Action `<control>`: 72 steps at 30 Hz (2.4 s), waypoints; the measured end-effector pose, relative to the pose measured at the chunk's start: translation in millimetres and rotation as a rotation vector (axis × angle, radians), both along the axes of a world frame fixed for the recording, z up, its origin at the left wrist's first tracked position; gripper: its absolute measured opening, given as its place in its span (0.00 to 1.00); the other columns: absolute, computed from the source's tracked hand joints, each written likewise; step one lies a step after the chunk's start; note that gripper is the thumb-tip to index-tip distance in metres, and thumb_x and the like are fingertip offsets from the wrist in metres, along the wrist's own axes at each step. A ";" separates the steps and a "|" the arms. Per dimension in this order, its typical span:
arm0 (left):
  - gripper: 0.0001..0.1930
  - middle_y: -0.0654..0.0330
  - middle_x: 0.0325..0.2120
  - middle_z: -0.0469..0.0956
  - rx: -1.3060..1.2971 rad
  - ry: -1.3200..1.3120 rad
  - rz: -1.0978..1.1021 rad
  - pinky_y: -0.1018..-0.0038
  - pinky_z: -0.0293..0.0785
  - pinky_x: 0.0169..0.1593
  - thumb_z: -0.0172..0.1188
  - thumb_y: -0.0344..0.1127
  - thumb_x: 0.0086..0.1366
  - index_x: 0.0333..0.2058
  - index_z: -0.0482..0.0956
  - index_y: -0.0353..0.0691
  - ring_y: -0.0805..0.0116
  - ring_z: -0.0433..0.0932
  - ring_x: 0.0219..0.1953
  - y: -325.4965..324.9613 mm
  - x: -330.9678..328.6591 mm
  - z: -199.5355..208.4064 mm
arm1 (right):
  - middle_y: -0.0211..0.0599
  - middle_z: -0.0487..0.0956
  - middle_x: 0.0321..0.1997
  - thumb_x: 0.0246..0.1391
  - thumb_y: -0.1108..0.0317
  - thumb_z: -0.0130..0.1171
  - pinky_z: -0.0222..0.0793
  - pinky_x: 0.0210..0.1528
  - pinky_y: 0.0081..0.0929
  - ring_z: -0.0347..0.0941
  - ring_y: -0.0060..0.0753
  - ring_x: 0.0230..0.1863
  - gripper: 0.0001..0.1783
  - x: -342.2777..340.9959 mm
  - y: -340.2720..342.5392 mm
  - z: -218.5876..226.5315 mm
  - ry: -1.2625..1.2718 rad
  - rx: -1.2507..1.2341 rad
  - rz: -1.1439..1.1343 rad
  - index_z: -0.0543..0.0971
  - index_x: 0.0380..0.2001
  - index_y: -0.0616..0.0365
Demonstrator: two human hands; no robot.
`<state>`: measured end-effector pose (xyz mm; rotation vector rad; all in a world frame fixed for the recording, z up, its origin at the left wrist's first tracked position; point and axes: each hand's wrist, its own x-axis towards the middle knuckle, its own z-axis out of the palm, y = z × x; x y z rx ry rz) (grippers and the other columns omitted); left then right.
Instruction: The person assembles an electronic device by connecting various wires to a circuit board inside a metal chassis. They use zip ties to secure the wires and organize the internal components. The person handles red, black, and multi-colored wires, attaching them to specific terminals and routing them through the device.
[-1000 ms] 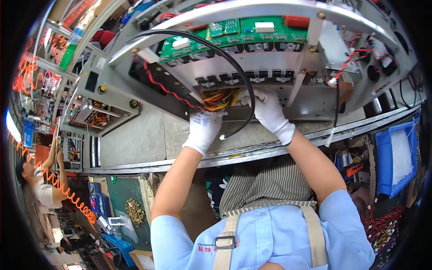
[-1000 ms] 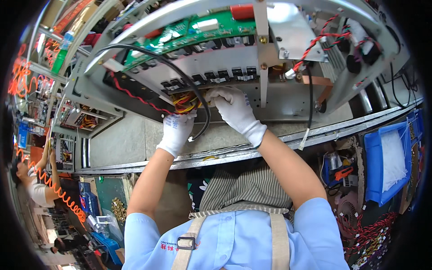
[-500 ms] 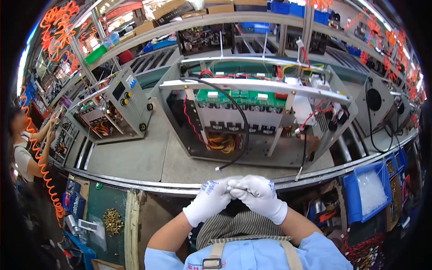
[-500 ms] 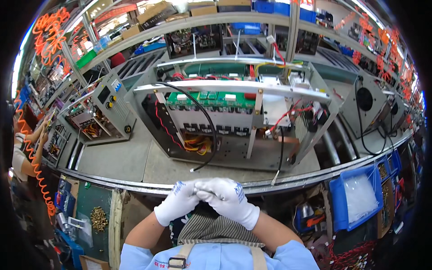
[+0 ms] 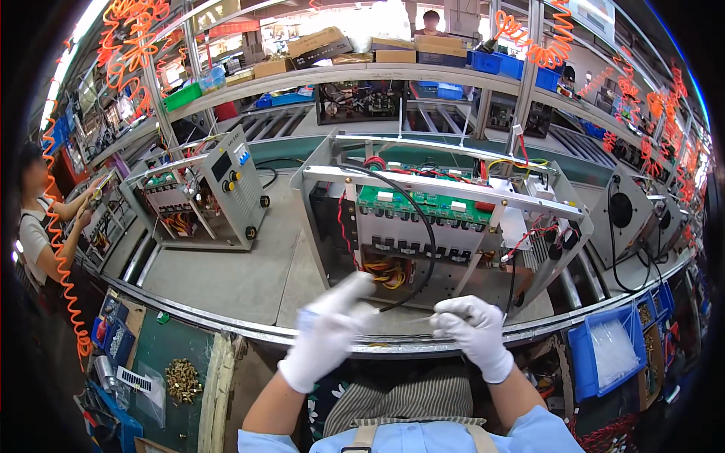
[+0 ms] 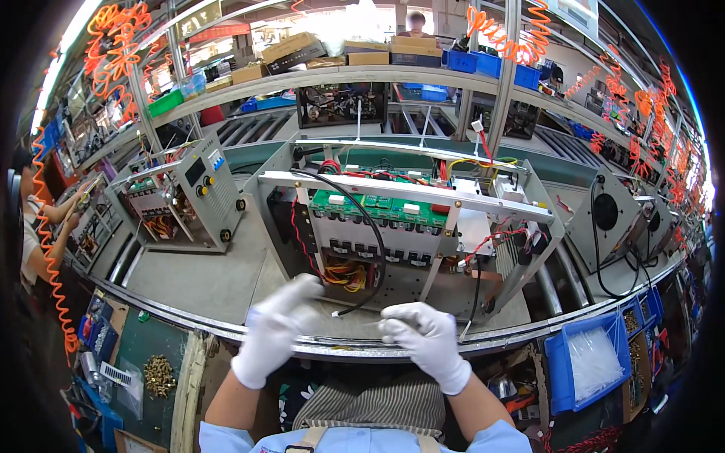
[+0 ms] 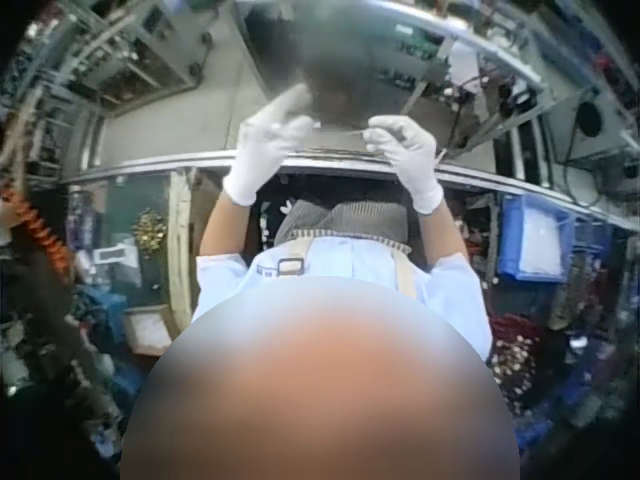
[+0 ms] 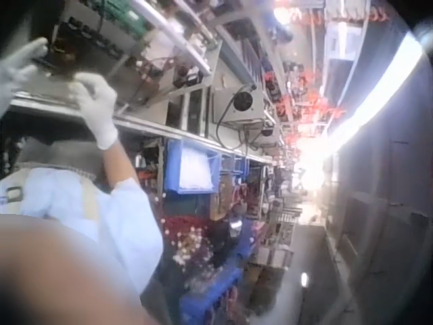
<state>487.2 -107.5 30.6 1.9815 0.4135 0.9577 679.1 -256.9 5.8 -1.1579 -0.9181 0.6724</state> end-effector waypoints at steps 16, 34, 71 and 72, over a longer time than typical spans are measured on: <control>0.12 0.47 0.45 0.78 0.699 -0.030 0.273 0.68 0.75 0.47 0.53 0.23 0.61 0.43 0.77 0.39 0.53 0.79 0.46 93.2 85.1 87.3 | 0.22 0.69 0.22 0.65 0.62 0.50 0.67 0.27 0.22 0.65 0.20 0.22 0.14 35.4 40.6 109.7 -0.060 0.067 0.127 0.75 0.46 0.60; 0.13 0.53 0.27 0.79 0.609 0.606 0.082 0.68 0.72 0.37 0.49 0.41 0.66 0.36 0.76 0.37 0.58 0.78 0.32 117.9 138.8 152.7 | 0.46 0.79 0.32 0.55 0.64 0.55 0.68 0.48 0.35 0.75 0.47 0.39 0.13 154.1 69.1 185.5 -1.535 -0.368 -0.090 0.81 0.38 0.60; 0.09 0.63 0.20 0.75 0.584 0.571 0.043 0.80 0.68 0.24 0.52 0.39 0.65 0.30 0.77 0.42 0.73 0.74 0.21 120.4 133.1 147.6 | 0.32 0.80 0.25 0.57 0.59 0.57 0.65 0.33 0.26 0.70 0.21 0.28 0.16 153.4 82.4 206.1 -1.071 -0.625 0.000 0.83 0.37 0.61; 0.09 0.60 0.20 0.76 0.626 0.576 0.097 0.76 0.70 0.22 0.53 0.39 0.63 0.28 0.77 0.41 0.69 0.75 0.22 118.9 136.2 144.9 | 0.33 0.81 0.26 0.57 0.58 0.57 0.66 0.34 0.28 0.71 0.22 0.28 0.16 149.7 82.6 207.0 -1.174 -0.706 -0.029 0.84 0.37 0.61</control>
